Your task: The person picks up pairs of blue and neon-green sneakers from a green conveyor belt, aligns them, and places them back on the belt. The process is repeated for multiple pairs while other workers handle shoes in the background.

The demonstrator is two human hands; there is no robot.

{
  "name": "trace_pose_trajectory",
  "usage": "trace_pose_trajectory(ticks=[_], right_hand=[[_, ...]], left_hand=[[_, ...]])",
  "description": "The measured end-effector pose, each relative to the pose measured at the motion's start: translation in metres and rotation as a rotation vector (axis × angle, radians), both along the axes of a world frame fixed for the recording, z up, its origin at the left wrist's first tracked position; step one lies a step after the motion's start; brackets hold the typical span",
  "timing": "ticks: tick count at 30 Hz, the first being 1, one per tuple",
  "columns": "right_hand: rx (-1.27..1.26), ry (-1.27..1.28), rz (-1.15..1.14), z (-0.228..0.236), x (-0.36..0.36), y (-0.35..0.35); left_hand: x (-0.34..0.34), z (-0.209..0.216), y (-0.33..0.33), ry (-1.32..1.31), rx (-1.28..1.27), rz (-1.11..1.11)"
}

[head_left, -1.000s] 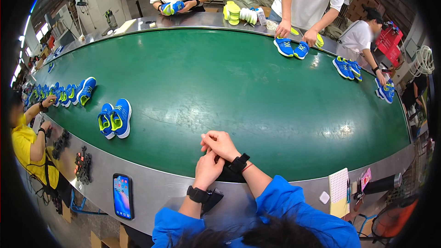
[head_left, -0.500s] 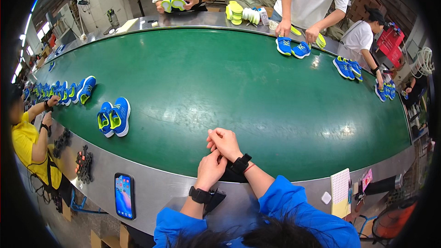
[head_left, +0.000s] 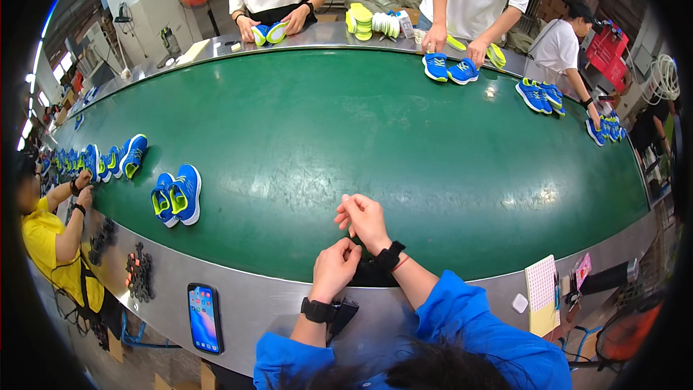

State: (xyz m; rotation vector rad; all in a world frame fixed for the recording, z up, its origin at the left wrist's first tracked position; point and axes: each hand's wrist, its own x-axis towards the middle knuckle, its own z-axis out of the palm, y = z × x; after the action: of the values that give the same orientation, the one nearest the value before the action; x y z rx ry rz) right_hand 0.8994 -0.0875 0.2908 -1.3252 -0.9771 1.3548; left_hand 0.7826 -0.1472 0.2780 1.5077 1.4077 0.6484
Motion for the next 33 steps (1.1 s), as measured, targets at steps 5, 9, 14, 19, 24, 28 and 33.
trace_pose_trajectory(ticks=[5, 9, 14, 19, 24, 28, 33], right_hand=[[0.026, 0.104, 0.136, 0.054, 0.011, 0.008], [0.076, -0.037, 0.395, 0.138, 0.054, 0.068], [-0.058, -0.456, 0.239, 0.21, 0.149, 0.165], [-0.053, -0.19, -0.24, 0.164, 0.246, 0.273], [-0.004, -0.097, -0.534, 0.044, 0.332, 0.315], [0.07, 0.105, -0.656, -0.014, 0.306, 0.325], [0.29, 0.185, -0.725, -0.037, 0.319, 0.369]], left_hand=[[-0.004, 0.004, -0.001, -0.174, -0.043, 0.072], [-0.003, 0.01, -0.001, -0.153, -0.074, 0.066], [-0.002, 0.01, 0.001, -0.153, -0.106, 0.055], [-0.013, -0.002, -0.001, -0.206, -0.174, 0.161], [-0.011, -0.001, 0.009, -0.424, -0.311, 0.286], [-0.017, 0.005, 0.006, -0.387, -0.323, 0.364], [-0.017, -0.004, 0.009, -0.43, -0.311, 0.446]])
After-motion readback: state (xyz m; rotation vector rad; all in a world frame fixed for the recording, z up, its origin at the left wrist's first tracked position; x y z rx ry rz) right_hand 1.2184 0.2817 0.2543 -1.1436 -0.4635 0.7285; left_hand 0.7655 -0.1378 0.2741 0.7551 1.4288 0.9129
